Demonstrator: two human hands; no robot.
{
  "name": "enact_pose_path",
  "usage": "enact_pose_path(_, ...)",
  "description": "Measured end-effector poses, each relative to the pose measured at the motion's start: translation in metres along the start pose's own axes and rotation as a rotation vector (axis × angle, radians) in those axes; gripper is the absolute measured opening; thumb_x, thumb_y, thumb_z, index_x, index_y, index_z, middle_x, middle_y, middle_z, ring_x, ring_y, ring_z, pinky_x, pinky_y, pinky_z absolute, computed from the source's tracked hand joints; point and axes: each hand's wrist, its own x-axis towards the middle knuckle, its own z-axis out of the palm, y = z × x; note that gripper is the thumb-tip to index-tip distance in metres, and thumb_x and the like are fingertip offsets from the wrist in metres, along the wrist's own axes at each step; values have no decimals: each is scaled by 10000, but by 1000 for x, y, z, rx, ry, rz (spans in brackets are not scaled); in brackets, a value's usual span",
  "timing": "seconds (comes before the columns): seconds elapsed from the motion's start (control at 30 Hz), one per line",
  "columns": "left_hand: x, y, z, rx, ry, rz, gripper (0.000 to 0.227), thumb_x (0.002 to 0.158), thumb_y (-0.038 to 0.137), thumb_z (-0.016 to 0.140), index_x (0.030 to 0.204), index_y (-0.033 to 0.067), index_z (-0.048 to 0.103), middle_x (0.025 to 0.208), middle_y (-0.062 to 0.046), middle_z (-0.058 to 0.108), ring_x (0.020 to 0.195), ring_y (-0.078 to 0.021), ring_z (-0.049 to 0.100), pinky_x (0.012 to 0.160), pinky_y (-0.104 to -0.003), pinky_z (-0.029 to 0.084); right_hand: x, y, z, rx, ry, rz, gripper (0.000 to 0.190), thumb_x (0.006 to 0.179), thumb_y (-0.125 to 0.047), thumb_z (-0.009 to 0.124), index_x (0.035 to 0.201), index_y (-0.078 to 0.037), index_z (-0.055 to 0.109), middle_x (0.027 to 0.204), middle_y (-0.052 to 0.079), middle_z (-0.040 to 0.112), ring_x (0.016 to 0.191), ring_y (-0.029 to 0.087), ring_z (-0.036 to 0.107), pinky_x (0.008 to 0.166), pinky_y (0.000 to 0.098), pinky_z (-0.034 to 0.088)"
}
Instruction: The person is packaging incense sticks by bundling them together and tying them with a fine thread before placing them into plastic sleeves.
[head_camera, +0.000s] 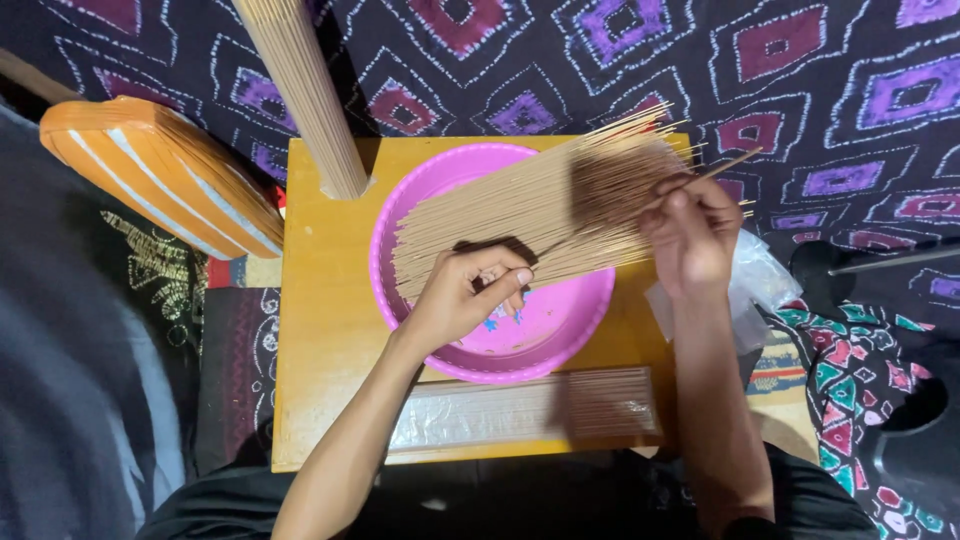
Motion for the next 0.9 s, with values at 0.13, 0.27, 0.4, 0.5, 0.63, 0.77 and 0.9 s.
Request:
enact_pose_path(0.13,2,5,0,5,-11,12,99,946,48,656,935,87,746,642,-69,748,588,-156,738,610,-267,550,9,-33,7,53,93,-42,100,1052,-70,601,1094,-35,686,983,96,692,846,153,711,704,207,589)
enact_pose_path(0.27,1,6,1,11,-22,15,106,953,47,646,923,84,741,637,-74,744,581,-159,734,598,-271,546,8,-43,17,101,226,-28,73,1060,-134,610,1020,-85,646,980,50,713,866,126,733,742,184,564)
enact_pose_path(0.4,1,4,1,19,-28,15,136,978,56,613,910,86,726,643,-71,746,584,-163,738,603,-272,563,1,-22,27,34,54,9,57,1030,-152,650,1058,-110,675,993,69,701,885,143,712,704,205,569)
enact_pose_path(0.5,2,4,-1,4,-38,6,156,996,63,593,897,83,712,650,-79,745,588,-171,737,610,-279,569,-17,1,55,-73,-135,94,158,919,-75,729,1012,39,670,872,177,685,784,210,726,664,283,609)
enact_pose_path(0.63,3,3,-1,6,-48,14,163,1005,82,585,897,91,708,656,-62,748,599,-164,749,613,-275,579,-37,3,96,-160,-317,182,239,818,52,769,1042,92,694,793,170,707,720,224,752,635,335,640)
enact_pose_path(0.77,1,3,0,21,-47,13,158,1002,81,591,897,93,708,650,-56,749,596,-160,748,618,-269,580,-36,6,94,-167,-382,171,146,891,23,714,1013,103,703,734,184,678,664,226,716,609,334,619)
enact_pose_path(0.9,0,0,0,9,-36,10,146,999,91,603,908,94,717,651,-60,745,598,-155,745,618,-265,574,-24,14,68,-75,-252,117,188,914,18,675,1056,142,658,755,221,652,655,244,704,604,320,607)
